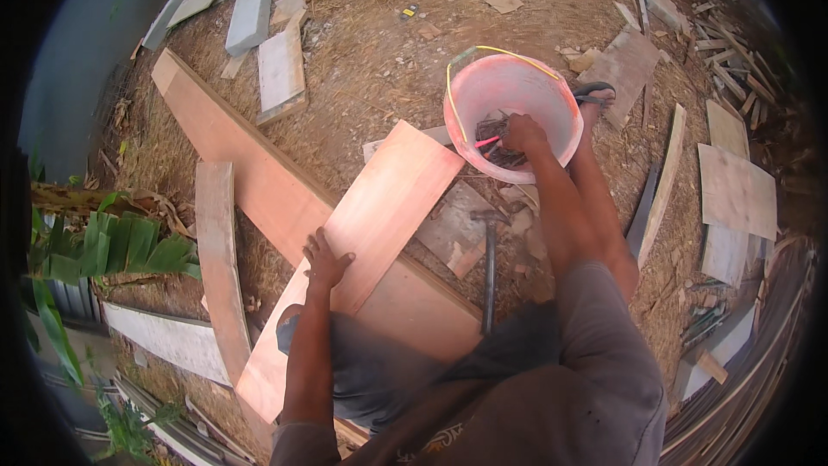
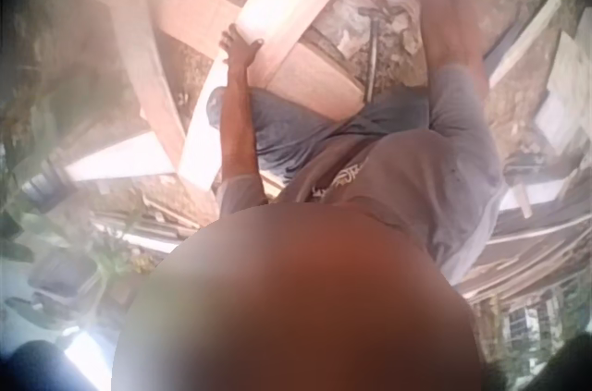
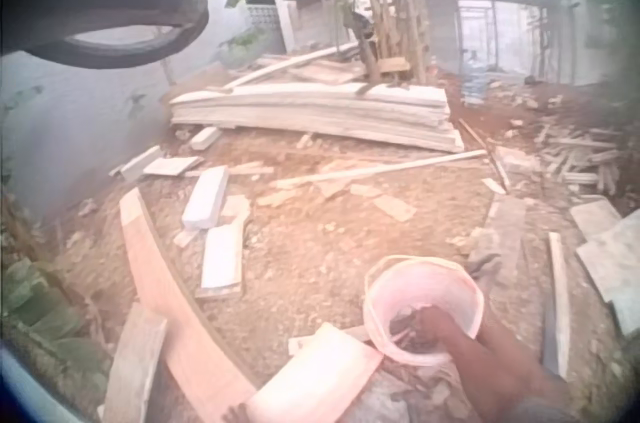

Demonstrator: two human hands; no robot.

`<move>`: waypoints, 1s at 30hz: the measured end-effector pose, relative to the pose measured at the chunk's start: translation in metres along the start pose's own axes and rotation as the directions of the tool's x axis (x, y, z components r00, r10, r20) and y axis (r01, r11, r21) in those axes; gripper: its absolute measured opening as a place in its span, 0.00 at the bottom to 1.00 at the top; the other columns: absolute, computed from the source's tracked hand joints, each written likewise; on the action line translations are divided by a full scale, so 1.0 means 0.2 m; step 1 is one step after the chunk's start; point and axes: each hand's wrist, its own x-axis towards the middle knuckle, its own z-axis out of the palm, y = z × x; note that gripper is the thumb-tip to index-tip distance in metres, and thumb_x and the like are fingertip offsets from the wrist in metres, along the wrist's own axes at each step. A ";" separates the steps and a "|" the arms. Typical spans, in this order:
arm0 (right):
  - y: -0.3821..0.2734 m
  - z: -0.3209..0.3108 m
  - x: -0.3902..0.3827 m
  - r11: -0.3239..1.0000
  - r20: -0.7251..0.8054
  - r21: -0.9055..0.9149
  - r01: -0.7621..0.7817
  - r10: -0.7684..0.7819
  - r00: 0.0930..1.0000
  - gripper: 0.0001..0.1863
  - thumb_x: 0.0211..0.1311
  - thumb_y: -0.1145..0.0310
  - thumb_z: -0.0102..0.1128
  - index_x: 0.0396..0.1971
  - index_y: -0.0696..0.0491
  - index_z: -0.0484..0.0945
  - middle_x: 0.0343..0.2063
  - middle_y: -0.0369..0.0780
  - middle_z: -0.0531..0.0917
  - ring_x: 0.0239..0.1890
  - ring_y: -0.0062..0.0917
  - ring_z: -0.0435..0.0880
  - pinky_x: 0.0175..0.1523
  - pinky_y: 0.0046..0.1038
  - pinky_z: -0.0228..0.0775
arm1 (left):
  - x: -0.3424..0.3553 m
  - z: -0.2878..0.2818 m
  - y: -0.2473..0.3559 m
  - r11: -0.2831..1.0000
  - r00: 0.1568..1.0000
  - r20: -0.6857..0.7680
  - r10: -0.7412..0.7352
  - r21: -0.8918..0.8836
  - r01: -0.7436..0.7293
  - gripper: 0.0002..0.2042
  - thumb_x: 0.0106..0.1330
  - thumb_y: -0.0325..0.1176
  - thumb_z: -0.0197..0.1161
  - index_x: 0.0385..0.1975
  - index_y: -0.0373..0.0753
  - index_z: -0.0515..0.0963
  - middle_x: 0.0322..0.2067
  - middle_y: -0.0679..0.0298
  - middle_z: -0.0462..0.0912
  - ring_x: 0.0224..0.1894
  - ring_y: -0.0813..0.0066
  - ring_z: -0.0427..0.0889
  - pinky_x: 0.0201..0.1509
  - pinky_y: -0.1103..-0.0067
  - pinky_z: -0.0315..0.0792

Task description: The person measures and marks a wooden plank with a tape measure and pencil, then uses a hand saw to cut the plank into smaller pieces. The person repeats the measuring and cutting process on another plank.

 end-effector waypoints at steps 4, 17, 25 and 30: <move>-0.04 -0.23 -0.28 0.718 -0.202 0.693 0.063 0.110 0.973 0.31 0.57 0.55 0.75 0.55 0.56 0.73 0.43 0.42 0.84 0.39 0.29 0.86 0.35 0.30 0.79 | 0.00 0.03 -0.03 1.000 0.999 -0.046 0.020 -0.010 -0.021 0.56 0.57 0.50 0.76 0.79 0.52 0.39 0.79 0.50 0.35 0.79 0.40 0.34 0.69 0.30 0.49; 0.01 0.04 -1.46 0.091 0.166 0.981 -0.170 0.052 0.985 0.33 0.69 0.55 0.66 0.67 0.54 0.66 0.41 0.38 0.83 0.36 0.17 0.81 0.33 0.20 0.72 | -0.03 0.09 -0.09 0.995 0.979 -0.181 0.088 -0.026 -0.094 0.55 0.56 0.53 0.76 0.79 0.52 0.44 0.78 0.49 0.41 0.79 0.42 0.42 0.68 0.31 0.52; 0.04 0.04 -1.46 0.360 0.261 0.898 -0.254 0.032 0.965 0.38 0.64 0.51 0.70 0.67 0.56 0.66 0.43 0.40 0.81 0.36 0.23 0.82 0.33 0.22 0.74 | -0.10 0.10 -0.19 0.959 0.931 -0.288 0.224 -0.106 -0.264 0.53 0.57 0.49 0.75 0.78 0.48 0.46 0.77 0.42 0.42 0.78 0.43 0.49 0.72 0.39 0.54; -0.01 -0.27 -1.09 0.108 -0.171 0.983 0.146 0.287 0.943 0.32 0.70 0.59 0.64 0.67 0.58 0.66 0.45 0.42 0.80 0.41 0.23 0.83 0.36 0.24 0.77 | -0.13 0.08 -0.29 0.909 0.898 -0.348 0.270 -0.215 -0.357 0.51 0.57 0.47 0.74 0.78 0.43 0.49 0.76 0.37 0.45 0.76 0.39 0.55 0.73 0.48 0.58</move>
